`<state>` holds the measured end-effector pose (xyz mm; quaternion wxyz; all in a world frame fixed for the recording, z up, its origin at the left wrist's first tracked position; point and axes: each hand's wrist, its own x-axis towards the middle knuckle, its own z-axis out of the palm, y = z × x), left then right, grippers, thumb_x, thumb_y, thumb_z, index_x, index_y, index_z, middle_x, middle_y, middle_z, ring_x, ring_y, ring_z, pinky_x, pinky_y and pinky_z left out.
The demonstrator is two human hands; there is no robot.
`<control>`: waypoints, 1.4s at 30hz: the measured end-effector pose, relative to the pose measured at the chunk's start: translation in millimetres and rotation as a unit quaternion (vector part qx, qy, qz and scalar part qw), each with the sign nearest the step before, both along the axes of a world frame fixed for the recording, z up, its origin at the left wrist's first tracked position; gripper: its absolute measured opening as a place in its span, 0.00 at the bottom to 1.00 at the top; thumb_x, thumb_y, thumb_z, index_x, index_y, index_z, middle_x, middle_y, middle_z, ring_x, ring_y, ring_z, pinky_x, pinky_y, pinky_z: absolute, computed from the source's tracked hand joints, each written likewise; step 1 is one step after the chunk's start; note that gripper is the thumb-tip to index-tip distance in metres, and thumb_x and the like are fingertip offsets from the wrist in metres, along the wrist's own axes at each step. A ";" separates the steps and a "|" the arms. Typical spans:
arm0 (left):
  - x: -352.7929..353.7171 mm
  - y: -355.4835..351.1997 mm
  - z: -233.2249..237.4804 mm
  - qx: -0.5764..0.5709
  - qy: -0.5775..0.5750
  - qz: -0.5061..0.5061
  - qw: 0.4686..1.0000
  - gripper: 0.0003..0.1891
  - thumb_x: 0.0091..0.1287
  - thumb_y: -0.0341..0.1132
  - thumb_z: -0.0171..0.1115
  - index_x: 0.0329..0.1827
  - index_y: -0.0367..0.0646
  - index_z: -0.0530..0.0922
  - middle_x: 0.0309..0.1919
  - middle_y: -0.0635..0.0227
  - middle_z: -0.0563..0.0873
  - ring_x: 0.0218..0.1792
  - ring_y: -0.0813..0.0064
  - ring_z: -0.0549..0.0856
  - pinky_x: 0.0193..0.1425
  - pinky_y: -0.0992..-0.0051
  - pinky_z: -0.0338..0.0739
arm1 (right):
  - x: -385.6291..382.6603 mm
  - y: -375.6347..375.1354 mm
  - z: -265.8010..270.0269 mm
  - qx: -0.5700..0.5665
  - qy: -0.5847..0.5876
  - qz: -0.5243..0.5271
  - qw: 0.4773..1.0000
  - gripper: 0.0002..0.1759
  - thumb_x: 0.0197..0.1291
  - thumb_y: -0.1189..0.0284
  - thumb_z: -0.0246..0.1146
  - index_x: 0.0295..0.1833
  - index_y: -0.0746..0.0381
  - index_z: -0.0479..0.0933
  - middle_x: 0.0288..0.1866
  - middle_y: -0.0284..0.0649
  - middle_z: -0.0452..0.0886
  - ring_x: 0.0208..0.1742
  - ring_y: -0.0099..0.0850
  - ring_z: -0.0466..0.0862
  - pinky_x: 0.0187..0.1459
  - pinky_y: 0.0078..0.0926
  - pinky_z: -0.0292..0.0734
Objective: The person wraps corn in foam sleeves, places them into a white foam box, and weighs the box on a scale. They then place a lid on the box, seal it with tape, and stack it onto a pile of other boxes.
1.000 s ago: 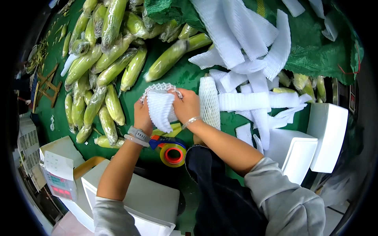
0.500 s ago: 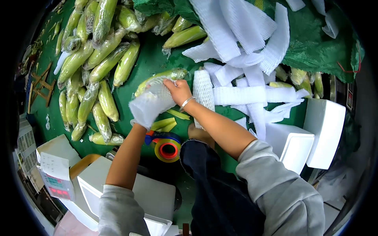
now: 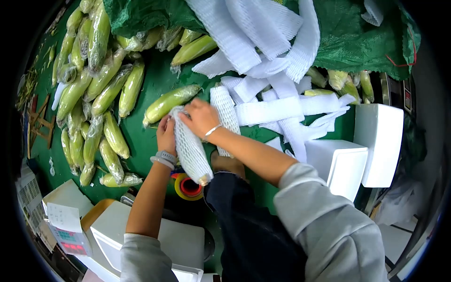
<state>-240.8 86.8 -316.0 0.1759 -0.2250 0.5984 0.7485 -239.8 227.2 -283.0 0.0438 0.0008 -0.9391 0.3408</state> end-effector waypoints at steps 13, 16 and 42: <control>-21.4 38.7 20.1 -0.402 0.357 -0.190 0.821 0.12 0.55 0.32 0.56 0.41 0.36 0.75 0.39 0.56 0.76 0.46 0.61 0.74 0.50 0.68 0.69 | -82.1 82.7 93.4 0.239 -0.018 0.260 0.935 0.12 0.46 0.76 0.61 0.39 0.62 0.71 0.37 0.40 0.75 0.43 0.34 0.75 0.42 0.28 0.71; -33.8 44.0 39.7 -0.138 0.322 -0.087 0.933 0.13 0.64 0.33 0.50 0.49 0.38 0.72 0.44 0.60 0.77 0.46 0.70 0.77 0.45 0.73 0.74 | -63.8 47.8 141.4 -0.242 -0.093 0.194 0.946 0.27 0.52 0.76 0.60 0.58 0.60 0.61 0.48 0.42 0.72 0.49 0.31 0.74 0.48 0.24 0.70; -106.1 -109.7 34.5 0.232 0.070 0.180 0.953 0.12 0.58 0.24 0.54 0.47 0.37 0.73 0.43 0.60 0.80 0.44 0.64 0.80 0.50 0.62 0.74 | -138.0 -100.7 12.8 -0.702 -0.407 0.012 0.584 0.22 0.51 0.60 0.59 0.44 0.68 0.72 0.42 0.46 0.79 0.46 0.41 0.79 0.52 0.40 0.73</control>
